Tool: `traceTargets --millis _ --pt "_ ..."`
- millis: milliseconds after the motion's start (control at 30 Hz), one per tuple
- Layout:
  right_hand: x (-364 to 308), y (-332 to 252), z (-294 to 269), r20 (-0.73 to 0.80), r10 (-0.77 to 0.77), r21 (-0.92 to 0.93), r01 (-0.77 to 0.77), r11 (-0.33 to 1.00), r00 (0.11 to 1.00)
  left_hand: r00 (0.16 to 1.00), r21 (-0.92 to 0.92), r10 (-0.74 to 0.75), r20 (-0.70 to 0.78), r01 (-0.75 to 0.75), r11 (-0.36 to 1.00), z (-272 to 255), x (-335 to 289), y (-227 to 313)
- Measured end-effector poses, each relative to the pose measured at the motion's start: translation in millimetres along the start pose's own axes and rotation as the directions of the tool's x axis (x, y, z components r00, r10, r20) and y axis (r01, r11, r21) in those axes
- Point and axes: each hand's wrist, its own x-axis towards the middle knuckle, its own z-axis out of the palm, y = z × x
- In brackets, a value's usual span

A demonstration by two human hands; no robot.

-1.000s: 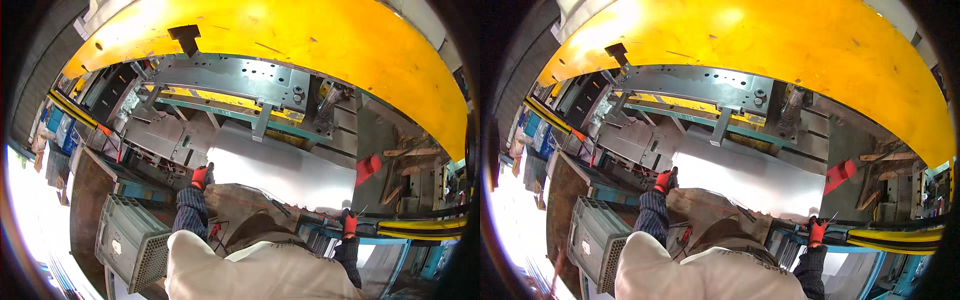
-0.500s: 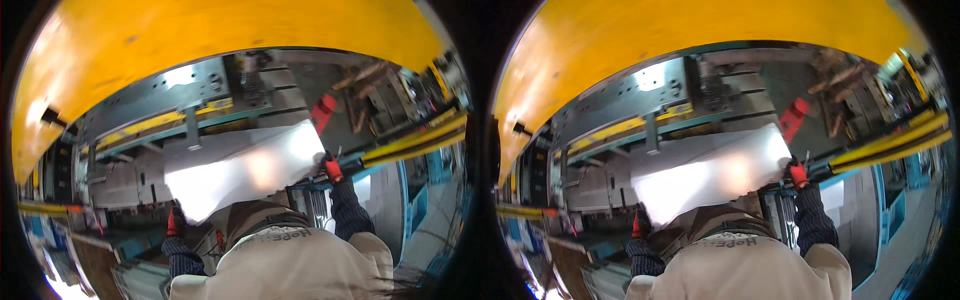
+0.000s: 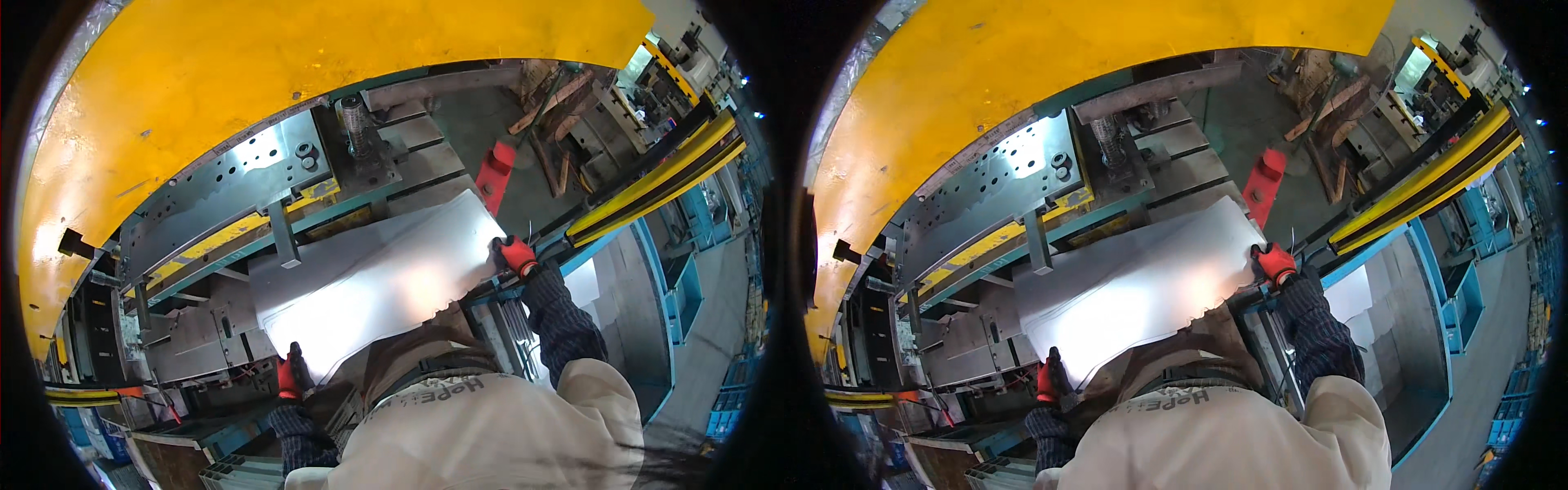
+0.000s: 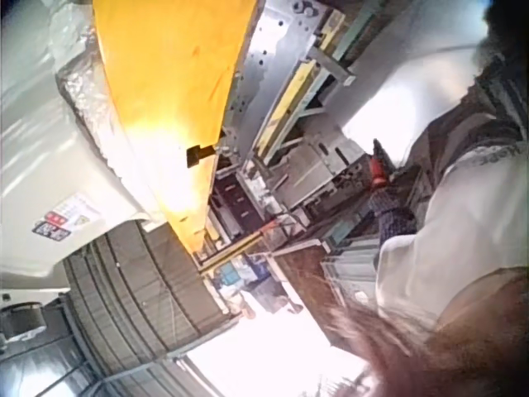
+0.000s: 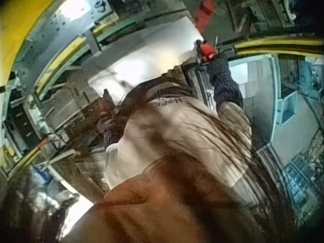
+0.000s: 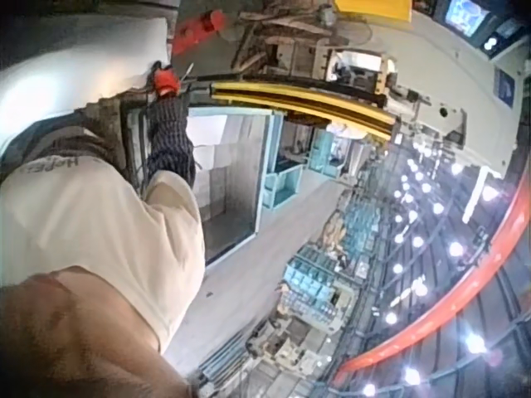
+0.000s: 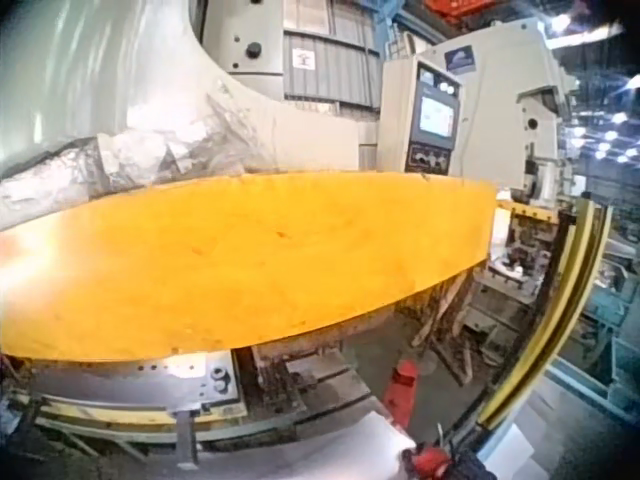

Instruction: Using a large industrial press to stamp metal sheets and stacking the finished parts into a bin.

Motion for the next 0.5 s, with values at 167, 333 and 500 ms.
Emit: traceTargets --millis 167,333,500 --pt "-13 59 20 -0.071 -0.262 -0.088 0.255 0.963 0.963 0.952 0.194 0.044 -0.303 0.017 0.981 37 -12 34" --pt "-62 76 25 0.165 -0.022 0.078 0.01 0.997 0.986 0.993 0.842 0.101 -0.064 -0.001 0.539 -5 -11 36" --pt "-48 102 17 0.225 -0.146 0.278 0.08 0.957 0.963 0.979 0.735 -0.101 -0.178 0.201 0.648 5 -2 41"
